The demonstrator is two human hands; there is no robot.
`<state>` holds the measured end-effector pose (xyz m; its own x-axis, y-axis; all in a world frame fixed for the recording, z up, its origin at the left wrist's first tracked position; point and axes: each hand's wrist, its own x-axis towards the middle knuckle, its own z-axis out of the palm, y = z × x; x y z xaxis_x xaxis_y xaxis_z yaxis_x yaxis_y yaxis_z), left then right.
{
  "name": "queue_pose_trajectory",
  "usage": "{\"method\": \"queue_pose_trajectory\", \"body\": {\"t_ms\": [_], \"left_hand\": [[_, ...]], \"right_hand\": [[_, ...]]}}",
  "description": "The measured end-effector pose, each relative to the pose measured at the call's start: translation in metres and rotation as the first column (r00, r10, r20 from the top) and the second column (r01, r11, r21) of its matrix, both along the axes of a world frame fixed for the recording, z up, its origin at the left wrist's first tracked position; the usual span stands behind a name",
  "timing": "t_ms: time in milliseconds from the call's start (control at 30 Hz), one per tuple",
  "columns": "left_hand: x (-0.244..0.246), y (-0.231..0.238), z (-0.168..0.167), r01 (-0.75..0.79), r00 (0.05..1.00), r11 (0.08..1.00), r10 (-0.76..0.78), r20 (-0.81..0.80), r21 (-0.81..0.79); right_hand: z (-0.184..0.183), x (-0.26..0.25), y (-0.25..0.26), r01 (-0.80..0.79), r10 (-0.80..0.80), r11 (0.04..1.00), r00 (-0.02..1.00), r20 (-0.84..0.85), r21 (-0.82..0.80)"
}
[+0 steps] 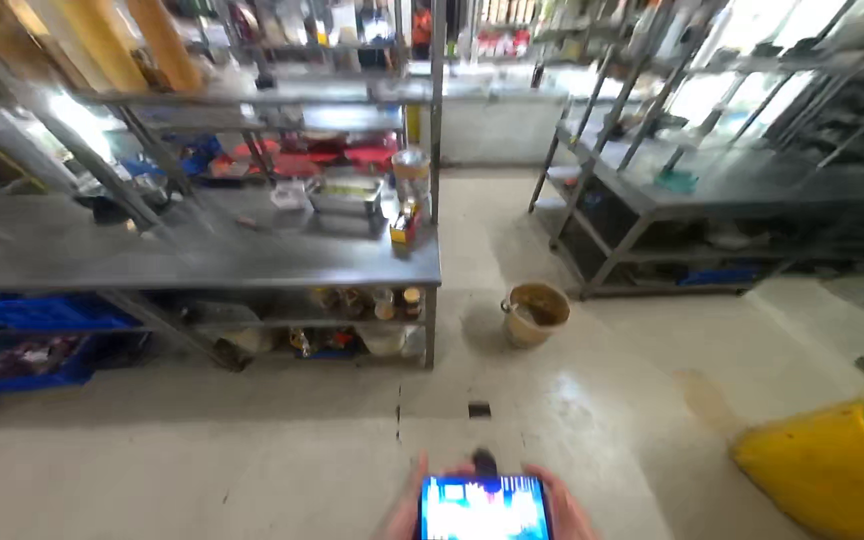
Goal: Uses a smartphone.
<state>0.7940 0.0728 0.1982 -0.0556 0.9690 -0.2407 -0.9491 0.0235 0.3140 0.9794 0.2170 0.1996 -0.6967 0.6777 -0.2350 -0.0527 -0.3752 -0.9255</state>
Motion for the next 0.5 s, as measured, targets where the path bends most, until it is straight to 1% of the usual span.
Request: {"method": "queue_pose_trajectory", "body": {"t_ms": [33, 133, 233, 300, 367, 500], "left_hand": [[-0.012, 0.009, 0.011, -0.002, 0.999, 0.999, 0.001, -0.051, -0.032], [-0.042, 0.042, 0.04, -0.088, 0.967, 0.988, 0.055, -0.251, -0.124], [-0.061, 0.072, 0.058, -0.235, 0.888, 0.96, 0.15, -0.434, -0.149], [-0.064, 0.088, 0.069, -0.336, 0.843, 0.92, 0.199, -0.499, -0.201], [-0.07, 0.11, 0.073, -0.399, 0.806, 0.89, 0.226, -0.547, -0.219], [-0.079, 0.15, 0.079, -0.425, 0.783, 0.859, 0.192, -0.591, -0.285]], "right_hand": [[0.008, -0.01, 0.013, 0.004, -0.004, 1.0, 1.0, -0.003, -0.014], [0.027, -0.042, 0.063, -0.038, 0.037, 0.987, 0.999, -0.011, -0.155], [0.039, -0.072, 0.108, -0.133, 0.125, 0.975, 0.991, -0.056, -0.176], [0.046, -0.083, 0.128, -0.169, 0.157, 0.967, 0.985, -0.072, -0.193], [0.05, -0.095, 0.153, -0.2, 0.185, 0.96, 0.978, -0.094, -0.194], [0.049, -0.109, 0.188, -0.191, 0.173, 0.962, 0.979, -0.103, -0.193]]}}
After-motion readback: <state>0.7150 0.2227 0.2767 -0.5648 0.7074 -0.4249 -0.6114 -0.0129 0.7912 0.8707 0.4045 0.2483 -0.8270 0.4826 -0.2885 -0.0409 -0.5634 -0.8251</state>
